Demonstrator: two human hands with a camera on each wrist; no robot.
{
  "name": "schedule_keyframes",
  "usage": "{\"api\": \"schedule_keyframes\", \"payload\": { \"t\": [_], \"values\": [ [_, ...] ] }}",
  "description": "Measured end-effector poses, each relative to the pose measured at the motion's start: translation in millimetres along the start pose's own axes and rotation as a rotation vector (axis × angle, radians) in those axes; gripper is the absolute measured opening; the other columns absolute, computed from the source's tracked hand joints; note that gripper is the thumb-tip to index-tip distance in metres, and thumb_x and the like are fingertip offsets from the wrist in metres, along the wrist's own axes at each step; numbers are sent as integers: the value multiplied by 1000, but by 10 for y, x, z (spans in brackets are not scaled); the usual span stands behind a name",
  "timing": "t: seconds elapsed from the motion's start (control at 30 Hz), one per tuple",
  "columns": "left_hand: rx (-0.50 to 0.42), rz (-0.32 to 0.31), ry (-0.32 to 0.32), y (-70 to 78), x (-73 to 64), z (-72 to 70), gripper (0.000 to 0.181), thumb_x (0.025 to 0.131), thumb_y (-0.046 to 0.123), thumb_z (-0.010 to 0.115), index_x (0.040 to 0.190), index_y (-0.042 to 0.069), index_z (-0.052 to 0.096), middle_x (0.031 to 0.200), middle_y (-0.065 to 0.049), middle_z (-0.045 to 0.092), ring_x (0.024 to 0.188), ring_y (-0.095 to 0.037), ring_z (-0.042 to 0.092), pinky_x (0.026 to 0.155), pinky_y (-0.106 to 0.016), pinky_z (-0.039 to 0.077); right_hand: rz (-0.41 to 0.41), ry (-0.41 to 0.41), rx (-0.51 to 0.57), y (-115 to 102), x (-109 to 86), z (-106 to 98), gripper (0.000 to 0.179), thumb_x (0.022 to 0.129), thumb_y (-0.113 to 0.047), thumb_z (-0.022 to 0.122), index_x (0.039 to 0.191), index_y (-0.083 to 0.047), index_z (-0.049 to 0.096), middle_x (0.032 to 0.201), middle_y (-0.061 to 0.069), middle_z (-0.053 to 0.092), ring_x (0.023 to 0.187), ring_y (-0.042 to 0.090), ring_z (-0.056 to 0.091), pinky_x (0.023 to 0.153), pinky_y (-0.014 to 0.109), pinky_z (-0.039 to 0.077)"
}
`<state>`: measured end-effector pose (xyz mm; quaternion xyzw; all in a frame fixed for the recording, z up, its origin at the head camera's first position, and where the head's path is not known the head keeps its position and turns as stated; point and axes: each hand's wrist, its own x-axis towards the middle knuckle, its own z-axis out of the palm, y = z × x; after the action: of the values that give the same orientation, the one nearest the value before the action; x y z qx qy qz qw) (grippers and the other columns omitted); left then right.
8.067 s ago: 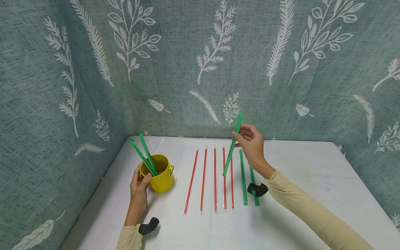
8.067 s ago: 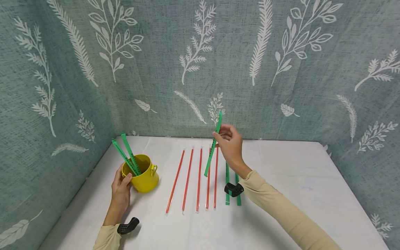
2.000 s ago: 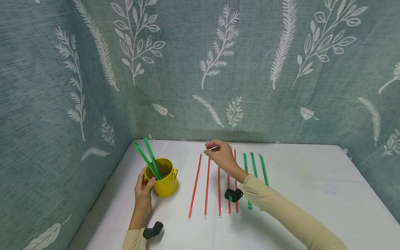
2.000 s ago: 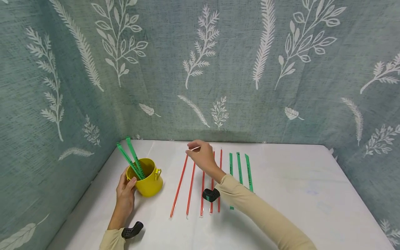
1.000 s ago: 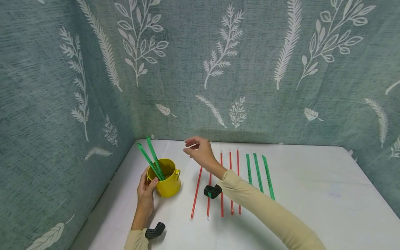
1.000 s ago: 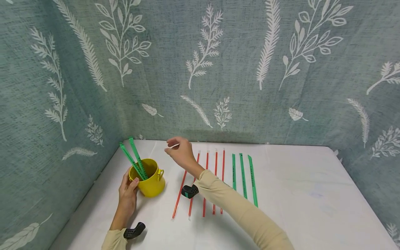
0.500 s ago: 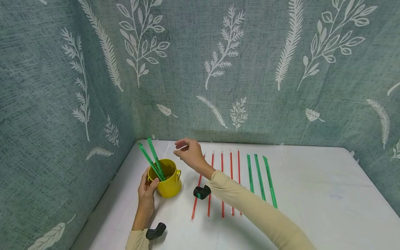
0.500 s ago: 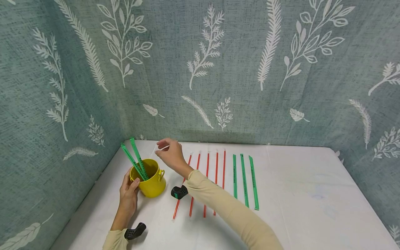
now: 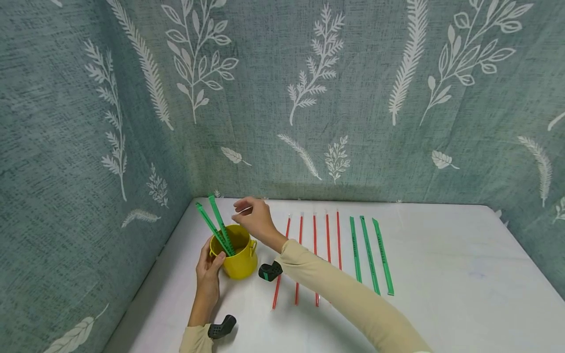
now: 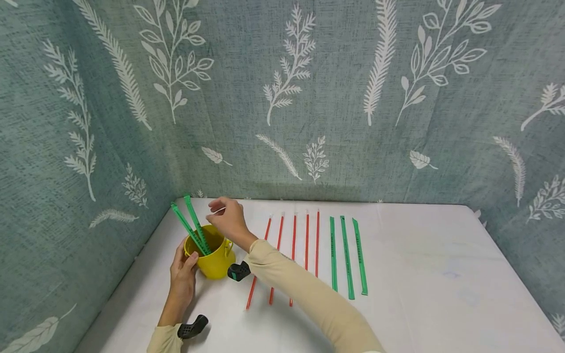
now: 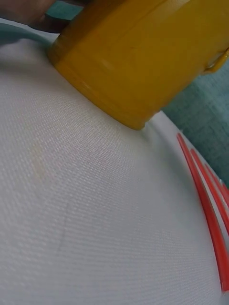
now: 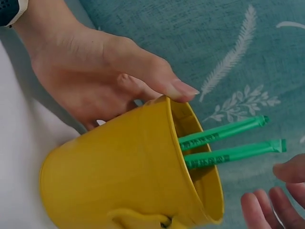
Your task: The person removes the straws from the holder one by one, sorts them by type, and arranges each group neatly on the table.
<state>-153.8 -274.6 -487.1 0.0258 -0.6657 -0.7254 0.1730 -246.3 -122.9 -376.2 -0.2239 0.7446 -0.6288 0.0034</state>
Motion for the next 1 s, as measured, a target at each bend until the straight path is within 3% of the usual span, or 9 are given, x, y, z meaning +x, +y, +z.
{"api": "schedule_keyframes", "payload": {
  "t": [0.23,0.6,1.0],
  "values": [
    [5,3,-3,4,-12,-3,56,94,10,52,146,19,33,134,-4,43,119,-20,42,97,-17,38,-58,-4,-16,7,30,175,21,83,-3,69,104,-3,66,99,10,65,86,18,63,73,20,51],
    [-5,-1,3,11,-8,15,57,94,9,51,147,17,32,134,-6,41,119,-19,43,98,-17,37,-135,38,-149,103,70,479,26,82,-4,71,107,0,64,97,10,63,89,22,61,70,13,49],
    [12,0,10,33,-17,17,58,93,12,53,147,17,31,134,-7,41,118,-18,44,97,-16,38,-146,46,-170,97,94,503,24,79,6,67,103,2,64,88,12,66,79,18,63,69,15,49]
  ]
}}
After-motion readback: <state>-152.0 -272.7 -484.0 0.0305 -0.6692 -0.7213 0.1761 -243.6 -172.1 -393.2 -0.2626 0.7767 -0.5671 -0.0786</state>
